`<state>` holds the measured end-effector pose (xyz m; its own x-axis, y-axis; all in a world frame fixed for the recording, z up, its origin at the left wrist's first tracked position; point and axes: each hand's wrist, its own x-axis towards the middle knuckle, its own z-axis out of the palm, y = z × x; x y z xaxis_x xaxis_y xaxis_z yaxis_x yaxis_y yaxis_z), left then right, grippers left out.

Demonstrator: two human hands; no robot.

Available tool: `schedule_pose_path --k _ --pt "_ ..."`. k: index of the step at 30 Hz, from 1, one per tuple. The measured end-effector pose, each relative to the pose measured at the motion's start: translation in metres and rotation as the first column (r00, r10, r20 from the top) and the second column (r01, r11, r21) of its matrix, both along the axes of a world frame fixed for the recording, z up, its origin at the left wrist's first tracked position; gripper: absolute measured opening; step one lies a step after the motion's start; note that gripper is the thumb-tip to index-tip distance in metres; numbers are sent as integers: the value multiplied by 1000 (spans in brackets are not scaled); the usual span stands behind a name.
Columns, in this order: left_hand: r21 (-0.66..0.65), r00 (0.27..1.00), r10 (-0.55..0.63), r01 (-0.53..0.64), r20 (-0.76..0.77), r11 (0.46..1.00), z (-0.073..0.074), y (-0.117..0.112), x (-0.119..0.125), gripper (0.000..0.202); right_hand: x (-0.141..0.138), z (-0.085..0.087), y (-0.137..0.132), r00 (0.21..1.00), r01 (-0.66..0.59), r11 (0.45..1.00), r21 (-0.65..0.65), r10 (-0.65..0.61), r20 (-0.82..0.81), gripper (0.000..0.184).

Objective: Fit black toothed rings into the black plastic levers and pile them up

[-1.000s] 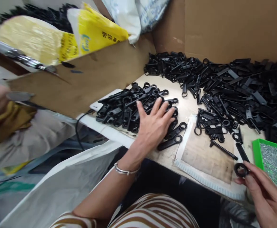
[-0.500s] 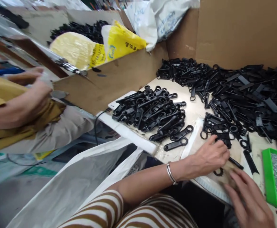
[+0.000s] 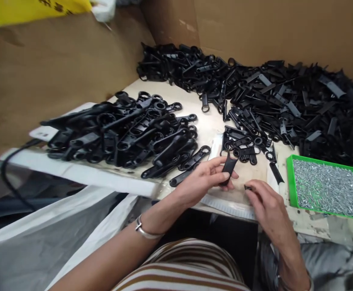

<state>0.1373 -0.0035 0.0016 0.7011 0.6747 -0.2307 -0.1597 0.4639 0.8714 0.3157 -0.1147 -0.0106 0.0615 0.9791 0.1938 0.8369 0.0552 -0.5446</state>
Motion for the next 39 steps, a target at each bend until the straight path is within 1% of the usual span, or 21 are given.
schedule_pose_path --k 3,6,8,11,14,17,19,21,22,23,25,27,29,30,32,35,37,39 --pt "-179 998 23 -12 63 984 -6 -4 -2 57 11 1 6 1000 16 1000 -18 -16 20 22" --pt "-261 994 49 -21 101 965 -9 -8 -6 65 16 1 7 985 85 995 56 -92 145 26" --pt "-276 991 68 -34 114 961 -10 -11 -8 66 14 2 6 965 105 992 76 -120 233 27" --pt "-263 993 75 -48 95 964 -12 -14 -10 55 8 5 6 942 76 997 -9 -69 328 27" --pt "-237 995 68 -50 70 970 -16 -17 -9 45 7 8 9 933 58 996 -67 -30 359 25" --pt "-253 996 63 -44 65 967 -20 -19 -8 45 14 12 14 924 41 993 -114 5 382 24" --pt "-267 994 82 -59 75 962 -21 -20 -8 46 20 15 17 915 35 988 -151 29 403 22" --pt "-273 990 109 -82 86 958 -23 -21 -7 44 23 17 17 921 25 986 -162 41 388 21" --pt "-273 989 119 -90 90 958 -23 -21 -7 44 22 17 16 933 17 990 -141 35 358 21" --pt "-272 988 122 -92 94 958 -23 -22 -7 44 20 17 15 951 12 995 -97 19 307 20" --pt "-261 988 118 -88 103 961 -24 -22 -6 44 11 15 14 990 31 999 42 -37 137 20" --pt "-236 988 108 -79 114 969 -24 -22 -5 44 -4 11 13 994 100 976 191 -91 -57 21" --pt "-196 988 82 -55 132 979 -24 -24 -4 43 -19 5 16 979 162 942 295 -116 -167 21" --pt "-174 987 63 -38 145 984 -23 -24 -3 43 -26 2 18 977 168 929 329 -114 -178 21" --pt "-132 985 30 -7 170 991 -22 -26 -2 42 -35 -3 22 984 143 920 365 -95 -148 22" --pt "-33 988 16 -11 156 999 -22 -28 -2 43 -39 -6 26 995 99 929 358 -79 -68 24" --pt "111 996 18 -27 82 993 -22 -29 -4 42 -41 -5 26 996 93 939 331 -87 -33 25" --pt "294 999 28 -17 -32 956 -22 -30 -7 40 -42 -4 24 995 99 948 302 -94 -31 26"
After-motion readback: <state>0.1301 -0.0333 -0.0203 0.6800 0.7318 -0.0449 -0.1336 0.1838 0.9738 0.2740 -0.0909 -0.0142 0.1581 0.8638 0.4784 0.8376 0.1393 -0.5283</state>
